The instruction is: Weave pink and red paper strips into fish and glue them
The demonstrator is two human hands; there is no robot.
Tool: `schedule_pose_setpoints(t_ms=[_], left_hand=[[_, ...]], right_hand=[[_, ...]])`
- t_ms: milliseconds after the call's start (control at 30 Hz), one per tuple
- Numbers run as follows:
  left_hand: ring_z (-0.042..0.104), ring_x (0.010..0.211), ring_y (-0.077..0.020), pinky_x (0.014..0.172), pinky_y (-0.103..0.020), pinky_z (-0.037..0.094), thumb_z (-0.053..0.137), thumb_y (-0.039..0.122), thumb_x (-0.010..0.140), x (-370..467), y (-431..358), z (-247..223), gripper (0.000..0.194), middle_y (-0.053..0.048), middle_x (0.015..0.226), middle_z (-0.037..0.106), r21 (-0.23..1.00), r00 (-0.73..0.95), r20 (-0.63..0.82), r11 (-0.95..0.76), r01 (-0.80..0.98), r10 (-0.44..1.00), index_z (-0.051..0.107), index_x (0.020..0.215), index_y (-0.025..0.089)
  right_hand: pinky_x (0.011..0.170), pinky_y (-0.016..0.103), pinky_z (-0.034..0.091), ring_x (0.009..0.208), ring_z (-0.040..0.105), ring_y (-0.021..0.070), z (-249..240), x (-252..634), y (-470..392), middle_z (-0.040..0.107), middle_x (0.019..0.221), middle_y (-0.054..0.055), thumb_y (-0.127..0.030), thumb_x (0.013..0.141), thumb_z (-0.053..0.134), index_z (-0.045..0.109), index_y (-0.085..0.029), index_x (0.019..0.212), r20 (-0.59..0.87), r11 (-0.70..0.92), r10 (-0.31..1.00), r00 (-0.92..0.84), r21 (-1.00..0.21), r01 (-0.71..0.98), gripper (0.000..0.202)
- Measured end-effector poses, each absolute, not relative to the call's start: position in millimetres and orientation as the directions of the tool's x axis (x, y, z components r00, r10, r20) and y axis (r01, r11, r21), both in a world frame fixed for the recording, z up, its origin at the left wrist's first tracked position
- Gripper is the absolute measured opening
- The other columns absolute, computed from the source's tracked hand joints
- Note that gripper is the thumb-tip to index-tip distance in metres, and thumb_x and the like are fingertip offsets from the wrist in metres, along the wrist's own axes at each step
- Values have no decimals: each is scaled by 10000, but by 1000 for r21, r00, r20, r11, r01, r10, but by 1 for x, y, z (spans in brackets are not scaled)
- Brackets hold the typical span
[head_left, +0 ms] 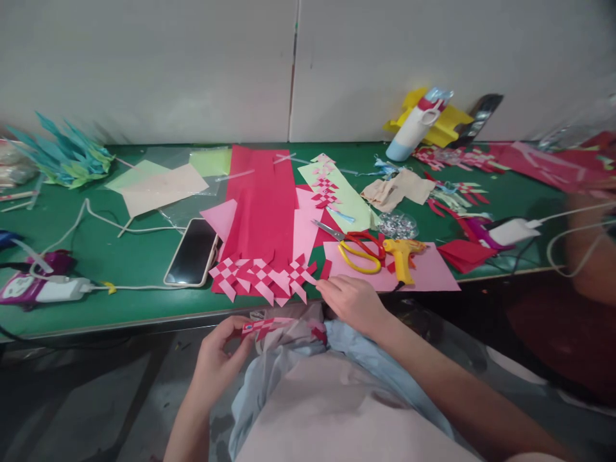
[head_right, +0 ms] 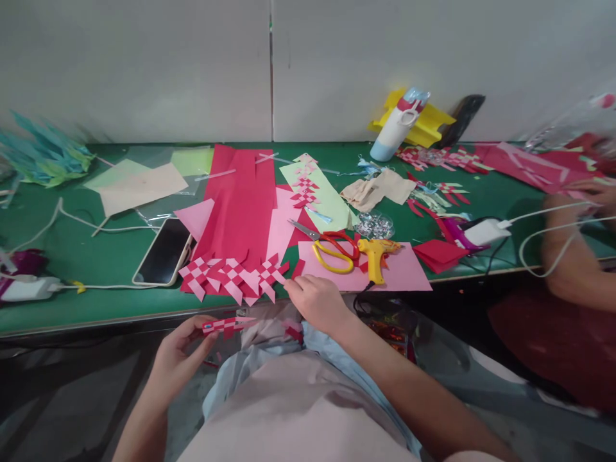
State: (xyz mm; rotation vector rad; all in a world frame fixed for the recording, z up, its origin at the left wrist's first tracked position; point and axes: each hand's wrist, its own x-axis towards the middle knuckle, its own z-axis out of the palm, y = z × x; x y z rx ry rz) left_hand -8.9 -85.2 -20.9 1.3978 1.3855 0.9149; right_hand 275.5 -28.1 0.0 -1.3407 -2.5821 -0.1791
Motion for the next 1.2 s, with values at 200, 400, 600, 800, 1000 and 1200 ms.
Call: schedule_pose_setpoints(t_ms=[200,400,600,800,1000,1200], left_hand=[[655,883,-199,789,-271,522,627,225,802,-7,-76,-19,168,-74,959,693,940,123,-17,-26,340,992,686,957,197],[661,862,-191,776,-303,540,601,243,835,3,-69,-17,156,-58,973,691,932,156,13,-69,357,988,664,972,207],[635,915,-171,799,-302,520,625,156,817,1,-59,-10,140,-37,976,673,850,230,299,-368,377,926,698,897,244],[523,721,-127,653,-269,444,677,85,757,-3,-41,2,290,-2,760,547,508,231,623,-611,606,747,729,964,281],[520,684,-123,638,-269,469,676,49,752,9,-32,10,359,-2,730,535,257,336,777,-757,601,531,711,1028,276],[533,671,-132,594,-271,475,655,35,757,15,-35,17,366,-14,731,564,271,343,797,-803,531,496,700,1057,240]], right_hand=[[713,287,455,787,663,176,7,285,-10,733,904,71,-145,953,427,656,-164,1116,415,533,793,-447,-116,838,282],[763,285,504,885,689,191,20,310,8,744,1011,64,-188,943,466,700,-184,1063,512,484,768,-386,-68,872,262],[747,295,515,838,688,193,18,351,7,747,927,67,-192,943,471,714,-166,997,546,419,762,-349,-3,908,250],[811,400,509,910,612,266,32,357,3,644,962,134,-334,904,550,631,-126,1193,414,370,854,-316,-56,927,365],[897,368,501,1013,585,224,38,299,-6,601,1055,89,-228,856,611,609,-210,1207,347,581,811,-470,-384,718,351],[908,343,494,1049,565,205,30,263,-4,588,1090,87,-248,831,660,581,-203,1230,379,665,735,-562,-568,486,409]])
